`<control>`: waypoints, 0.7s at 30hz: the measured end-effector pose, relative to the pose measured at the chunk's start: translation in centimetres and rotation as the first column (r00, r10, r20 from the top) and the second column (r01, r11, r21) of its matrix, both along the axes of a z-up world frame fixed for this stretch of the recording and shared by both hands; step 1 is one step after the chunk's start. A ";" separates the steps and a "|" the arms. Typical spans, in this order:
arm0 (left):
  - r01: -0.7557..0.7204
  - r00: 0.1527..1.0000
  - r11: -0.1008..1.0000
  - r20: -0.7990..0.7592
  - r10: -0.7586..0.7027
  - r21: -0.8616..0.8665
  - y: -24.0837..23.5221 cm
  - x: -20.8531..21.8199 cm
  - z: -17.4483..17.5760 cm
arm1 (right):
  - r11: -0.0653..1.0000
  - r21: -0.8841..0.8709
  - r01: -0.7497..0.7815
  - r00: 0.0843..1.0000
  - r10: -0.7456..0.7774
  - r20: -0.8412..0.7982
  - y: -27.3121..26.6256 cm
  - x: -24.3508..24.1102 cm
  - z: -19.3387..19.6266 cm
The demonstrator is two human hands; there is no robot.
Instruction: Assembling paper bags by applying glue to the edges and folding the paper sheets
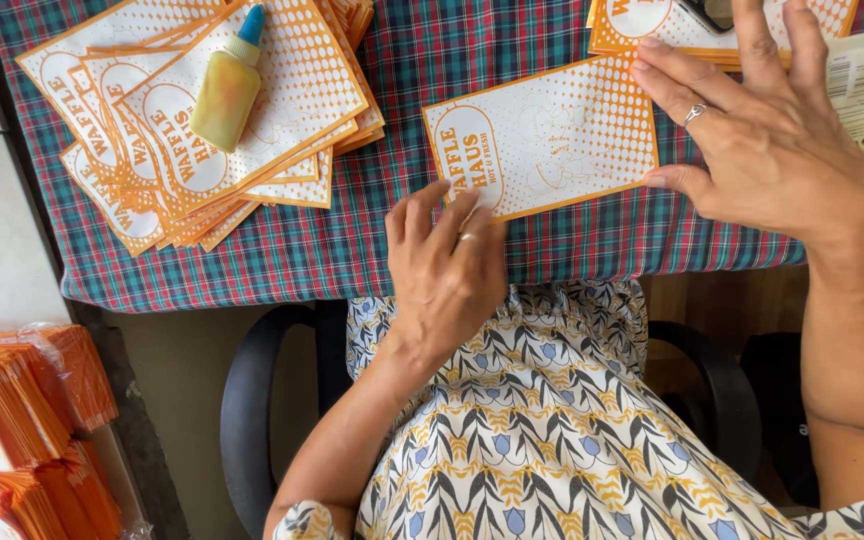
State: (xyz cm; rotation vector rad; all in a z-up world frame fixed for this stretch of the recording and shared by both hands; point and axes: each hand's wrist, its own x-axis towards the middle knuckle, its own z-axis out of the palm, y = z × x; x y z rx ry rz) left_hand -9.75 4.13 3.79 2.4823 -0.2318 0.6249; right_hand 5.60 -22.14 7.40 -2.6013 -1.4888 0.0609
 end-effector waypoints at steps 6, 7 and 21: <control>-0.012 0.998 0.996 -0.060 0.018 0.091 -7.1 6.9 -2.1 | 0.999 -0.025 0.024 1.000 -0.025 -0.018 0.0 -0.6 0.1; -0.100 0.989 0.986 -0.097 0.114 0.137 -8.5 8.4 -3.1 | 0.999 -0.026 0.044 0.998 -0.045 -0.046 0.4 -0.5 0.3; -0.319 0.851 0.870 -0.290 0.438 0.376 1.4 2.3 -5.5 | 0.997 0.033 0.063 0.995 -0.060 -0.080 -0.5 -0.2 -1.1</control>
